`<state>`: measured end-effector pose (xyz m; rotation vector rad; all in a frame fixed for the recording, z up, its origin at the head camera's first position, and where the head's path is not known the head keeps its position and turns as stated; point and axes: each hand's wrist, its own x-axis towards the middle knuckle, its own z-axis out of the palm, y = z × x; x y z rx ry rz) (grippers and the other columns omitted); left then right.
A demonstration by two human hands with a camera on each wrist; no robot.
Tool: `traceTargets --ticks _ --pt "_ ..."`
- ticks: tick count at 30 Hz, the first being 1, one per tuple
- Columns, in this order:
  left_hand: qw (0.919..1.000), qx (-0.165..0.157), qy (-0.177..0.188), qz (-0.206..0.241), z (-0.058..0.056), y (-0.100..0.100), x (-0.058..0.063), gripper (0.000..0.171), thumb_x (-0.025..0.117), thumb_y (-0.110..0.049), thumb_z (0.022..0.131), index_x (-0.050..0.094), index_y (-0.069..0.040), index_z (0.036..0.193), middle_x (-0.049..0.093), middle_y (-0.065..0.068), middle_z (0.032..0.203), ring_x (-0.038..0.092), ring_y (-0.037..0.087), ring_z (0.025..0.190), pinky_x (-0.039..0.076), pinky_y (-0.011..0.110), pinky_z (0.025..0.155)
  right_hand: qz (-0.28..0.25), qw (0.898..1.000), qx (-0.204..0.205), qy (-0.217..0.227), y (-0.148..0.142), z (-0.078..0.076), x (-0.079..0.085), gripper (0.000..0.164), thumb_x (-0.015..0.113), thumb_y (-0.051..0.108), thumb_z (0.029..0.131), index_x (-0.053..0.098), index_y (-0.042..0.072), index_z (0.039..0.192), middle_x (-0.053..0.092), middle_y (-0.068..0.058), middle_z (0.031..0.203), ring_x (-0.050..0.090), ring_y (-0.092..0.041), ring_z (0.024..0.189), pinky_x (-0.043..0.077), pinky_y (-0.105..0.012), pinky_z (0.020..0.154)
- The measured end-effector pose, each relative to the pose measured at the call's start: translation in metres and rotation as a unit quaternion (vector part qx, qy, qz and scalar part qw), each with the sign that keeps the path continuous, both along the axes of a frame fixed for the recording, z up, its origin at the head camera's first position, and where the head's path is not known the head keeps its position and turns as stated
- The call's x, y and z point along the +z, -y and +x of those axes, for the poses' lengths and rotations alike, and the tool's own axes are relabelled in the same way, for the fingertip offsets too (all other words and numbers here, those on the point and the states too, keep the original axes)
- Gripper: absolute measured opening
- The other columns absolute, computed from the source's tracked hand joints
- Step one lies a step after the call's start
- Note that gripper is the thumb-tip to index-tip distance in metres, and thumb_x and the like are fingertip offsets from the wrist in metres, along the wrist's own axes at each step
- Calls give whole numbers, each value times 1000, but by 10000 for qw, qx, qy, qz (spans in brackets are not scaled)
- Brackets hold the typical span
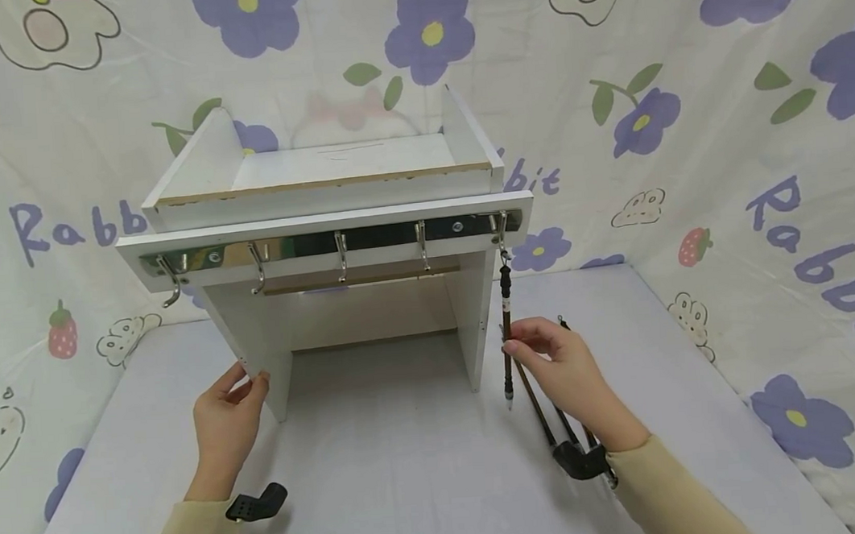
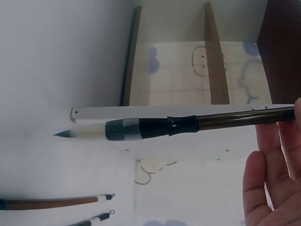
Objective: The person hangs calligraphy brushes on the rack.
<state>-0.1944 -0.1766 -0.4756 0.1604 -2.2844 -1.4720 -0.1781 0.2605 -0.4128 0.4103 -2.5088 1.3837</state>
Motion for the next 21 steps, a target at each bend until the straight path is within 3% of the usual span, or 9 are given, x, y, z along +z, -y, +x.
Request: traceTargets --ticks 21 --pt "10000 51 27 1 0 0 -2 38 67 -23 91 64 -11 127 64 7 123 66 22 101 51 13 70 -187 9996 151 117 2 -1 -2 18 62 18 96 62 8 111 65 -2 101 62 -14 92 51 -19 79"
